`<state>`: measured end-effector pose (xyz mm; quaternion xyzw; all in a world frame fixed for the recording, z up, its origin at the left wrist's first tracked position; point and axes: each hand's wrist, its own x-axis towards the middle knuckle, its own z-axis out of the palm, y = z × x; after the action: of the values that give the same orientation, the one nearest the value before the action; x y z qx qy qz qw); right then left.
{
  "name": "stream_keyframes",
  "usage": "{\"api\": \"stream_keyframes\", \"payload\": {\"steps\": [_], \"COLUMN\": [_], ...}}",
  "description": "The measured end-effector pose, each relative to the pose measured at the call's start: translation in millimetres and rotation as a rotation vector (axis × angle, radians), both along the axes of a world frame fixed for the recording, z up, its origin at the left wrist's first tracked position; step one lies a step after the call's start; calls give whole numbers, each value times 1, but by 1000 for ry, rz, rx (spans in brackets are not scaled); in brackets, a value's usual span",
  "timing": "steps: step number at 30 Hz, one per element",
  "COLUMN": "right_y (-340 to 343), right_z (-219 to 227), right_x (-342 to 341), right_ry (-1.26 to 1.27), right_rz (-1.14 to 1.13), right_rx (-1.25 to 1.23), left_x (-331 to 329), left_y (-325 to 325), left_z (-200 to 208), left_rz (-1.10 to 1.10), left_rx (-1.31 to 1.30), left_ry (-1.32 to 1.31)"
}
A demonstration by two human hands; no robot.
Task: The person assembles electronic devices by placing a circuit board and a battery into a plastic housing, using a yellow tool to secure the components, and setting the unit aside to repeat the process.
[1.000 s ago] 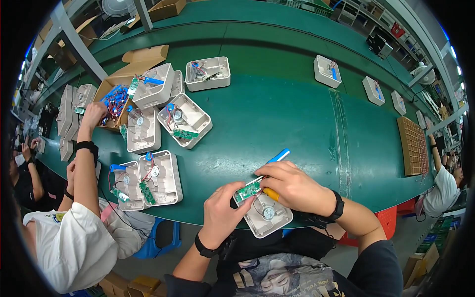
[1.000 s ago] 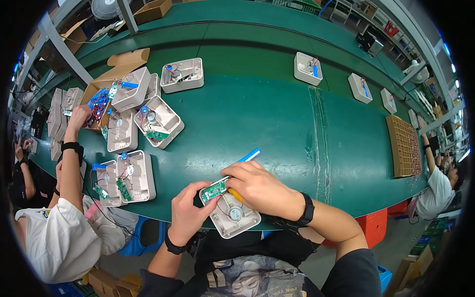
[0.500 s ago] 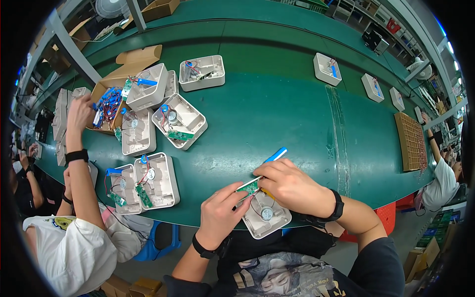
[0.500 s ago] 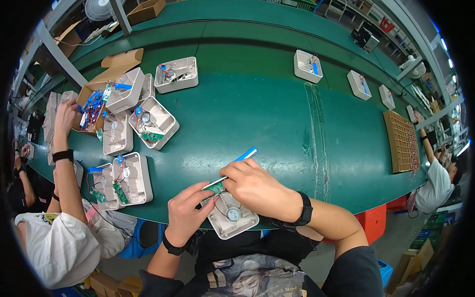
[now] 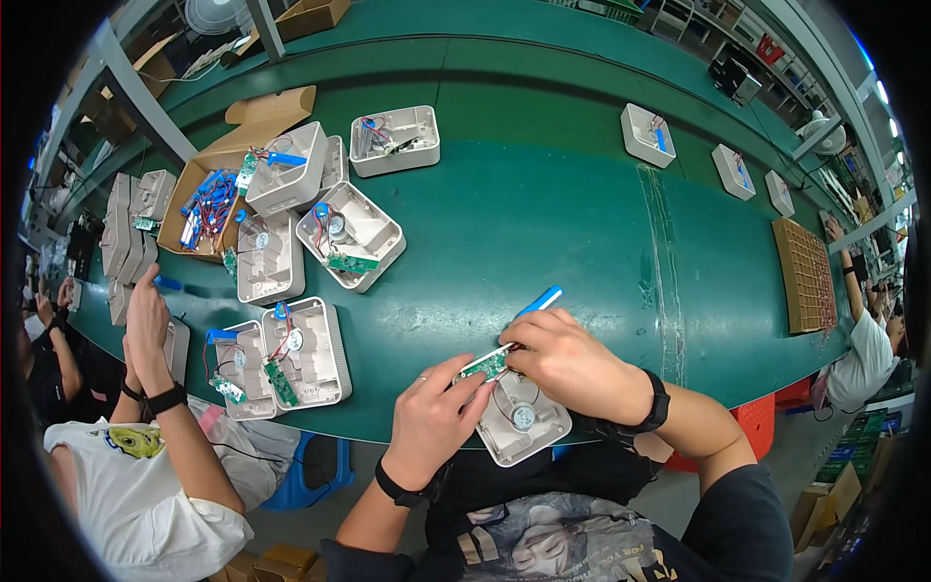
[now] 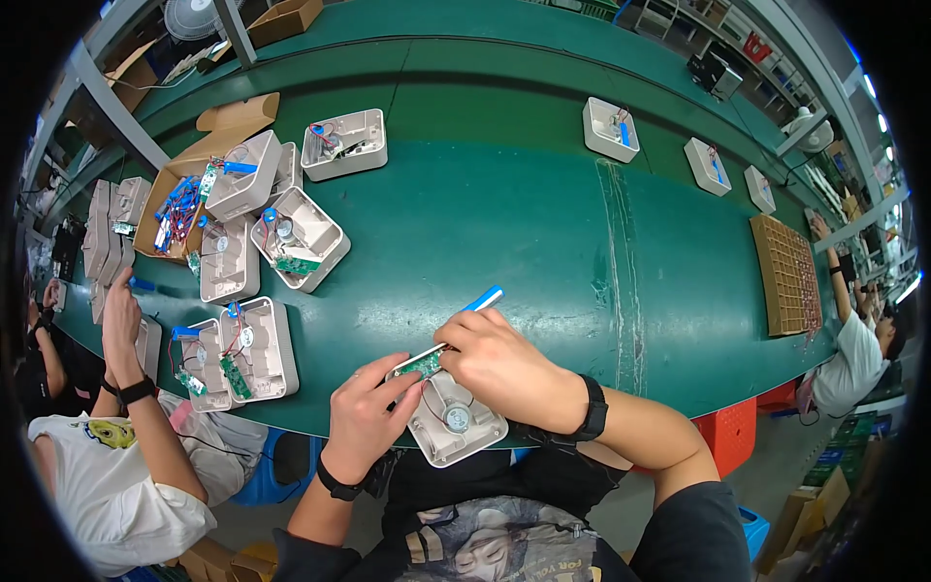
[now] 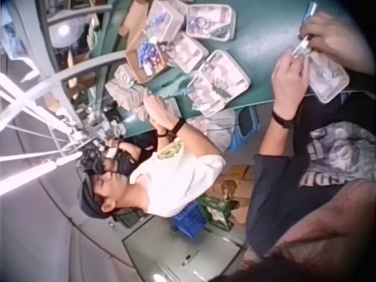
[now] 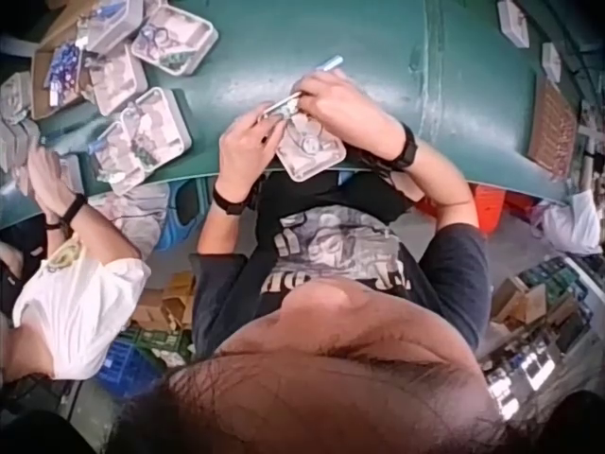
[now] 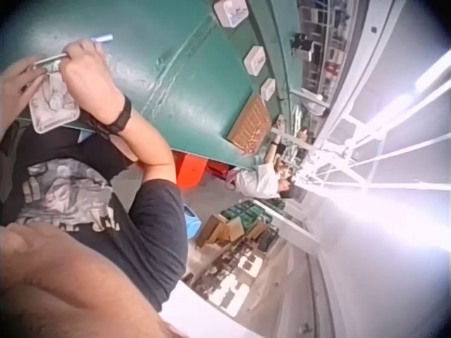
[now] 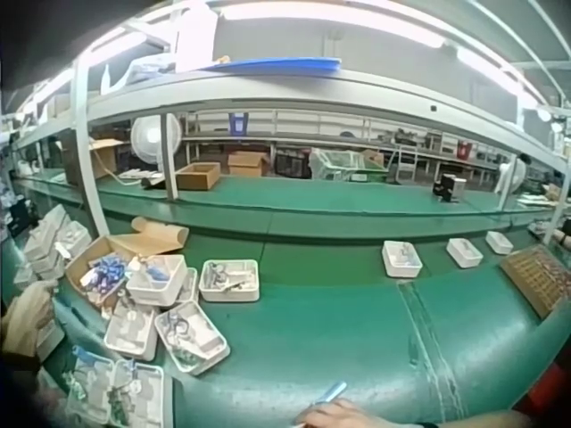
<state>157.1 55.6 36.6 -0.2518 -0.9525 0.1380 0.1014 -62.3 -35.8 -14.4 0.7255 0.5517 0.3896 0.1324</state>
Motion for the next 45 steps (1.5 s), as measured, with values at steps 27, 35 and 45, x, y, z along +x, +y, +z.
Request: {"api": "stream_keyframes", "payload": {"steps": [27, 35, 45], "right_y": [-44, -47, -33], "right_z": [-14, -14, -11], "right_x": [23, 28, 32], "right_ry": [37, 120, 147], "right_rz": [-162, -226, -165], "right_rx": [-85, -194, -166], "left_x": [6, -6, -1], "left_y": [-6, -7, -7], "left_z": [-2, -4, -4], "left_rz": [36, 37, 38], "left_rx": [-15, -6, 1], "left_ry": [-12, -16, -34]}}
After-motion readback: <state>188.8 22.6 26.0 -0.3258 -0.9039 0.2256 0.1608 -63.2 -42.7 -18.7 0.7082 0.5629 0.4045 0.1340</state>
